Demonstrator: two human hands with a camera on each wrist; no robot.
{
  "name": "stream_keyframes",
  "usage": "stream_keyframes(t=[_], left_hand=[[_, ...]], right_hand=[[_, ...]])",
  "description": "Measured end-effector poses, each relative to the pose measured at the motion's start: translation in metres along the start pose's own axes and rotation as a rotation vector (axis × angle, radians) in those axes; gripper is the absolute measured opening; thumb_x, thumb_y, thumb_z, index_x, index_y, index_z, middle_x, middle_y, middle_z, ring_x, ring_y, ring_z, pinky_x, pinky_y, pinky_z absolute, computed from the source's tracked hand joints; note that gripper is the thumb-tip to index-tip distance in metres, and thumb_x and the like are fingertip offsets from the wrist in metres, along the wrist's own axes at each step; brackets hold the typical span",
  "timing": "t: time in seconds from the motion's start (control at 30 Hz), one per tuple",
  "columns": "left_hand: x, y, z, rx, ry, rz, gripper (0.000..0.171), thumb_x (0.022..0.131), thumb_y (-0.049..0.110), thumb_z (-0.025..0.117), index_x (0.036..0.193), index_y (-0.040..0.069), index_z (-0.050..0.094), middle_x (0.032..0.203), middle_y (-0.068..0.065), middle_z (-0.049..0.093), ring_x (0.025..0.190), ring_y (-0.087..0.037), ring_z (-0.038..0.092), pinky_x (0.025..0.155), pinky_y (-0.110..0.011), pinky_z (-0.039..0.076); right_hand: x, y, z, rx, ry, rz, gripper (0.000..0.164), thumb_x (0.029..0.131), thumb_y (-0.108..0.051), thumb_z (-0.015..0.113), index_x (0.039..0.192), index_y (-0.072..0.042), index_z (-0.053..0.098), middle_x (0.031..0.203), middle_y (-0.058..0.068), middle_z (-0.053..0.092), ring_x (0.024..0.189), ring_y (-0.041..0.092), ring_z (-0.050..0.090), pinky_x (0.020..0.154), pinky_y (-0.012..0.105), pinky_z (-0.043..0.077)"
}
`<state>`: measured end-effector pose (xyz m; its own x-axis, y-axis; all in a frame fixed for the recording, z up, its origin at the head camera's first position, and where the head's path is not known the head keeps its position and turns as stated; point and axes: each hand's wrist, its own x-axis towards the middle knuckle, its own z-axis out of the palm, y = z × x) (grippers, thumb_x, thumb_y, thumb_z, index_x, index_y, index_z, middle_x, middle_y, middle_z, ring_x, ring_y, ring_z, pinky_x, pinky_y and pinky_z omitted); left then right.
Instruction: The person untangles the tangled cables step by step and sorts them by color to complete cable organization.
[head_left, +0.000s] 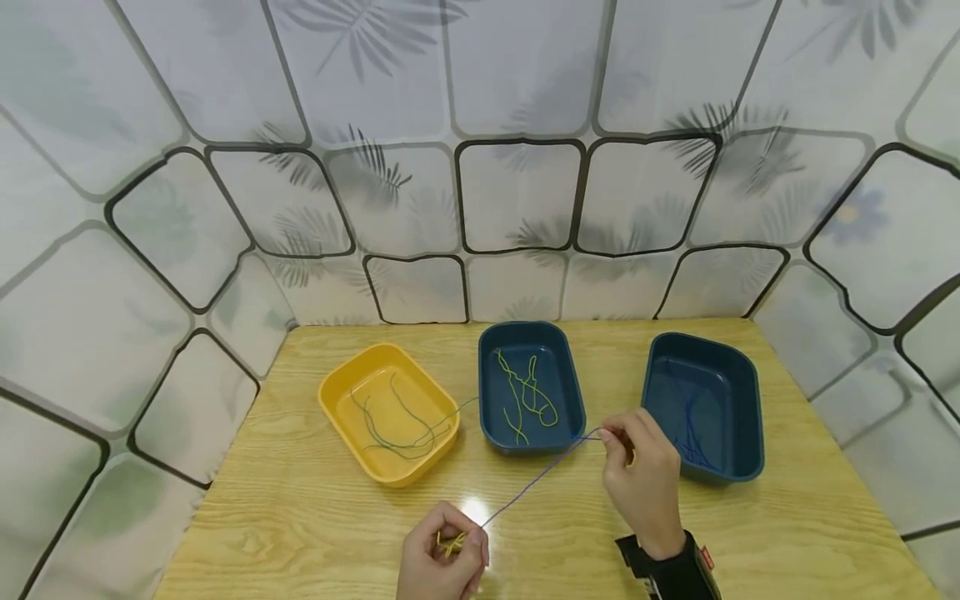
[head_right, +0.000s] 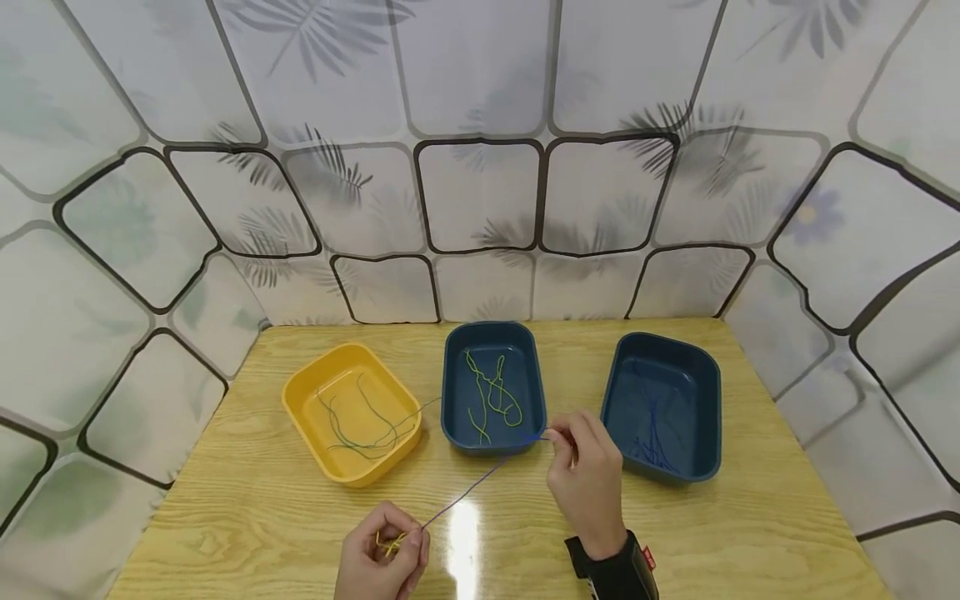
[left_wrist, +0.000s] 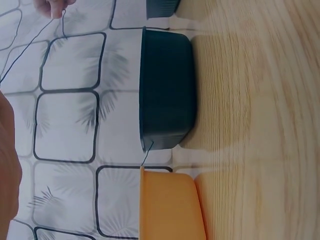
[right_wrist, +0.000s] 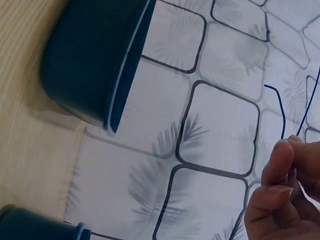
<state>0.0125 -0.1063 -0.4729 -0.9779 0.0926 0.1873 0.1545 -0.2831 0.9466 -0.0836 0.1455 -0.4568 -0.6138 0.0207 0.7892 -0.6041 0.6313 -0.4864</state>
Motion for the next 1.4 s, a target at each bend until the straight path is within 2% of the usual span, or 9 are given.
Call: stream_keyframes(t=[0.13,0.23,0.6,0.77,0.93,1.03,1.13,1.23,1.4], left_hand=[[0.003,-0.001,0.001,-0.005,-0.169,-0.099,0.008,0.091,-0.012,0.057,0.092,-0.005,0.052,0.078,-0.006,0.063,0.054,-0.007,0.049,0.043,-0.015,0.040],[0.004,-0.002,0.000,0.006,-0.241,-0.147,0.007,0.092,-0.011,0.054,0.093,-0.005,0.050,0.083,-0.002,0.062,0.058,-0.007,0.050,0.049,-0.015,0.040],[0.014,-0.018,0.009,0.002,-0.205,-0.020,0.017,0.081,-0.022,0.048,0.083,-0.006,0.050,0.084,-0.027,0.059,0.061,-0.008,0.050,0.048,-0.017,0.040],[0.012,-0.014,0.004,0.029,-0.167,-0.090,0.003,0.094,-0.008,0.059,0.096,-0.006,0.058,0.087,-0.017,0.064,0.057,-0.009,0.053,0.045,-0.019,0.046],[0.013,-0.013,-0.003,0.068,-0.089,-0.043,0.015,0.098,0.006,0.064,0.106,-0.007,0.061,0.096,-0.023,0.068,0.067,-0.021,0.069,0.057,-0.035,0.060],[0.014,-0.013,-0.004,0.062,-0.071,-0.001,0.014,0.099,0.005,0.063,0.106,-0.007,0.061,0.099,-0.024,0.068,0.073,-0.027,0.072,0.063,-0.041,0.061],[0.014,-0.013,-0.003,0.029,-0.111,0.065,0.011,0.100,-0.001,0.059,0.107,-0.008,0.061,0.100,-0.025,0.068,0.075,-0.031,0.073,0.063,-0.045,0.061],[0.014,-0.014,-0.003,-0.011,-0.174,0.147,0.011,0.100,-0.008,0.054,0.109,-0.009,0.061,0.099,-0.027,0.068,0.074,-0.033,0.072,0.060,-0.046,0.060],[0.014,-0.013,-0.002,-0.082,-0.240,0.221,0.019,0.099,-0.016,0.049,0.114,-0.013,0.058,0.100,-0.031,0.066,0.072,-0.034,0.071,0.056,-0.047,0.059]], right_hand=[[-0.002,0.005,0.000,-0.049,0.037,0.016,0.026,0.076,0.020,0.076,0.087,-0.002,0.065,0.081,0.006,0.055,0.064,0.010,0.040,0.057,0.022,0.032],[-0.001,0.006,0.000,-0.078,0.028,0.038,0.023,0.079,0.018,0.075,0.087,-0.001,0.064,0.082,0.007,0.055,0.064,0.011,0.041,0.057,0.023,0.033],[-0.010,0.017,-0.016,-0.186,0.068,0.121,0.010,0.085,0.012,0.069,0.087,0.004,0.064,0.082,0.013,0.056,0.064,0.017,0.045,0.059,0.023,0.036],[-0.003,0.014,-0.012,-0.157,0.028,0.112,0.011,0.085,0.012,0.072,0.087,0.003,0.064,0.081,0.012,0.055,0.064,0.016,0.044,0.059,0.022,0.035],[0.001,0.006,-0.010,-0.171,-0.136,0.116,0.021,0.080,0.015,0.076,0.091,0.000,0.067,0.083,0.005,0.055,0.067,0.011,0.045,0.057,0.020,0.035],[0.003,-0.001,-0.009,-0.149,-0.186,0.036,0.019,0.085,0.007,0.076,0.103,0.000,0.072,0.089,0.005,0.057,0.068,0.010,0.046,0.056,0.018,0.036],[0.005,-0.011,-0.006,-0.001,-0.224,-0.125,0.023,0.097,-0.009,0.068,0.118,0.001,0.071,0.099,0.007,0.059,0.070,0.009,0.048,0.058,0.014,0.037],[0.003,-0.027,0.000,0.210,-0.384,-0.275,0.033,0.104,-0.024,0.057,0.127,-0.002,0.068,0.111,0.007,0.057,0.076,0.008,0.051,0.065,0.010,0.041],[-0.004,-0.048,0.008,0.384,-0.636,-0.383,0.022,0.105,-0.015,0.056,0.120,-0.009,0.070,0.110,0.001,0.058,0.080,0.004,0.053,0.070,0.008,0.044]])
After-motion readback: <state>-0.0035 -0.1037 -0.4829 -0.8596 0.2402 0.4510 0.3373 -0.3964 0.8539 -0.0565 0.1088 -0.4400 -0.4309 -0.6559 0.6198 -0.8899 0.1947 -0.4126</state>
